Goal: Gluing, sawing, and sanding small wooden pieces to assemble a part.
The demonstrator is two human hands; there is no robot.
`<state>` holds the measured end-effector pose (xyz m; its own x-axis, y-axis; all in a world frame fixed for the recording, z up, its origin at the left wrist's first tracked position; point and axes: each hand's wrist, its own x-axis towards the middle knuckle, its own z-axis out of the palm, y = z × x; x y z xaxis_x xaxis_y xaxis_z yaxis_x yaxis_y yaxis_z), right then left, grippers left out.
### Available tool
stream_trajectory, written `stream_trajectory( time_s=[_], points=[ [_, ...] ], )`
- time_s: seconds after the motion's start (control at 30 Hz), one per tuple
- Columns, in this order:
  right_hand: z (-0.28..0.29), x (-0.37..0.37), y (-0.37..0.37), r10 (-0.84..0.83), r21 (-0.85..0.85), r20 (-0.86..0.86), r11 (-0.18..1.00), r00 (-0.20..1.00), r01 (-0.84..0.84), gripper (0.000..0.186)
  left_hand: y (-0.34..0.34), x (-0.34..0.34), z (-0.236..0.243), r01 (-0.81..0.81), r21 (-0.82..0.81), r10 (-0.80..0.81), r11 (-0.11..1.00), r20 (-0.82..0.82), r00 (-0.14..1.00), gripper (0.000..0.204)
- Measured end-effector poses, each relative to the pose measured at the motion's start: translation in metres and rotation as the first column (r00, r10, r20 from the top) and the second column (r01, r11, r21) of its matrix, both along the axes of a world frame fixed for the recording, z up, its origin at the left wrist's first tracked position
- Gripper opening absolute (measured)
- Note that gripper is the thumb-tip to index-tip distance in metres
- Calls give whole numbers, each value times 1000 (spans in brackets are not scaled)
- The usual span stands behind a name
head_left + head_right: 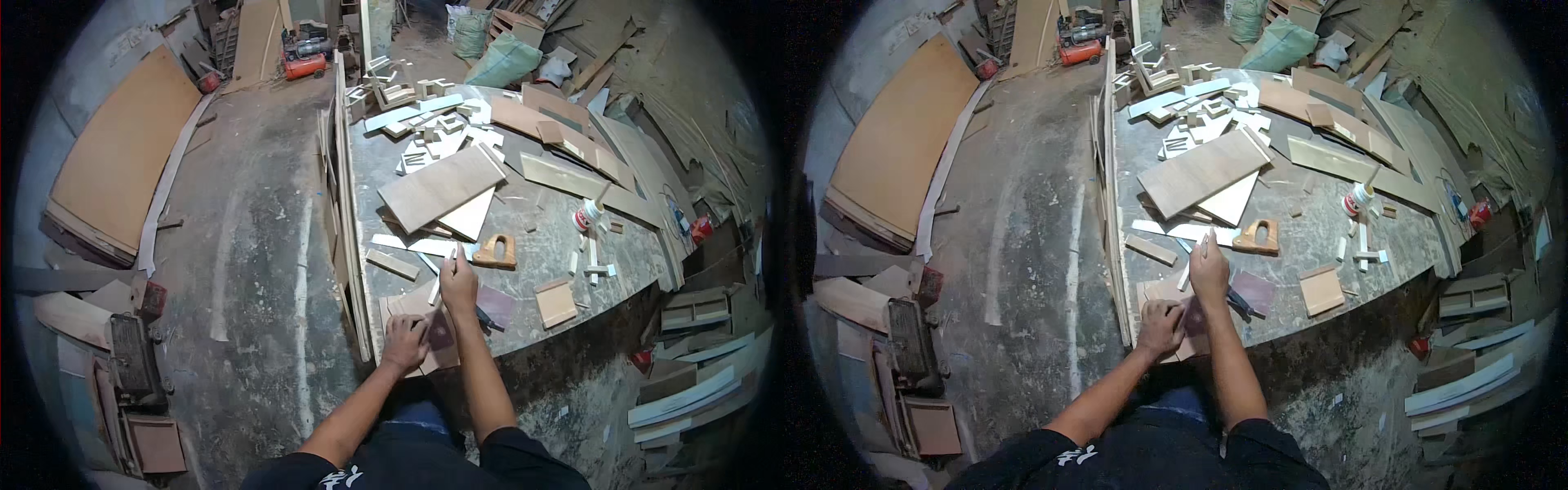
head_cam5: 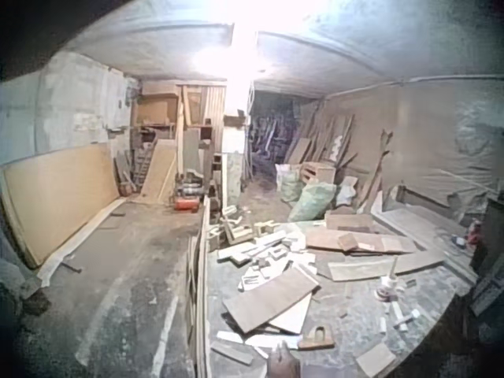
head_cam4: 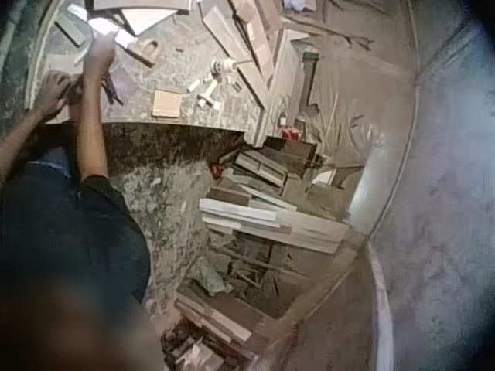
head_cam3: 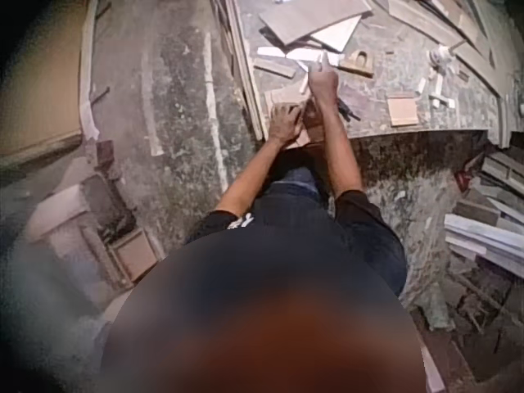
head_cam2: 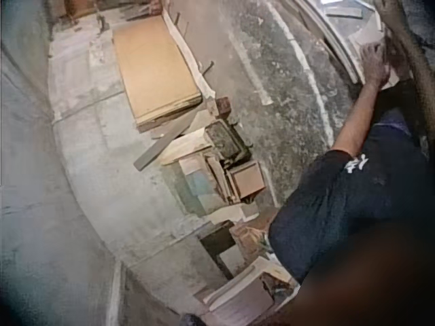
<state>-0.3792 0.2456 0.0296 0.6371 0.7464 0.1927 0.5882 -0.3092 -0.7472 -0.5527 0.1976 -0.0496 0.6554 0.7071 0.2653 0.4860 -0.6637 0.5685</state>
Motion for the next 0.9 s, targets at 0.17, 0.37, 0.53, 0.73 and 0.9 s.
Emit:
stream_trajectory(
  time_s=[0.17,0.37,0.53,0.73,0.9],
  points=[
    [-58,38,-46,34,170,-768,974,639,153,42,-3,15,-1,11,60,-11,998,5,1000,39],
    [-57,32,-85,212,240,-966,946,147,218,43,-2,9,-9,3,70,-3,998,6,1000,39],
    [-60,31,-99,176,212,-957,967,232,141,54,-2,14,-6,19,113,-19,993,3,1000,40],
    [-48,25,-113,244,266,-962,941,127,210,44,-2,14,-7,20,97,-19,995,-18,1000,41],
    [-26,16,-120,215,274,-880,958,423,83,43,-3,15,-8,32,90,-31,995,-7,999,38]
  ],
)
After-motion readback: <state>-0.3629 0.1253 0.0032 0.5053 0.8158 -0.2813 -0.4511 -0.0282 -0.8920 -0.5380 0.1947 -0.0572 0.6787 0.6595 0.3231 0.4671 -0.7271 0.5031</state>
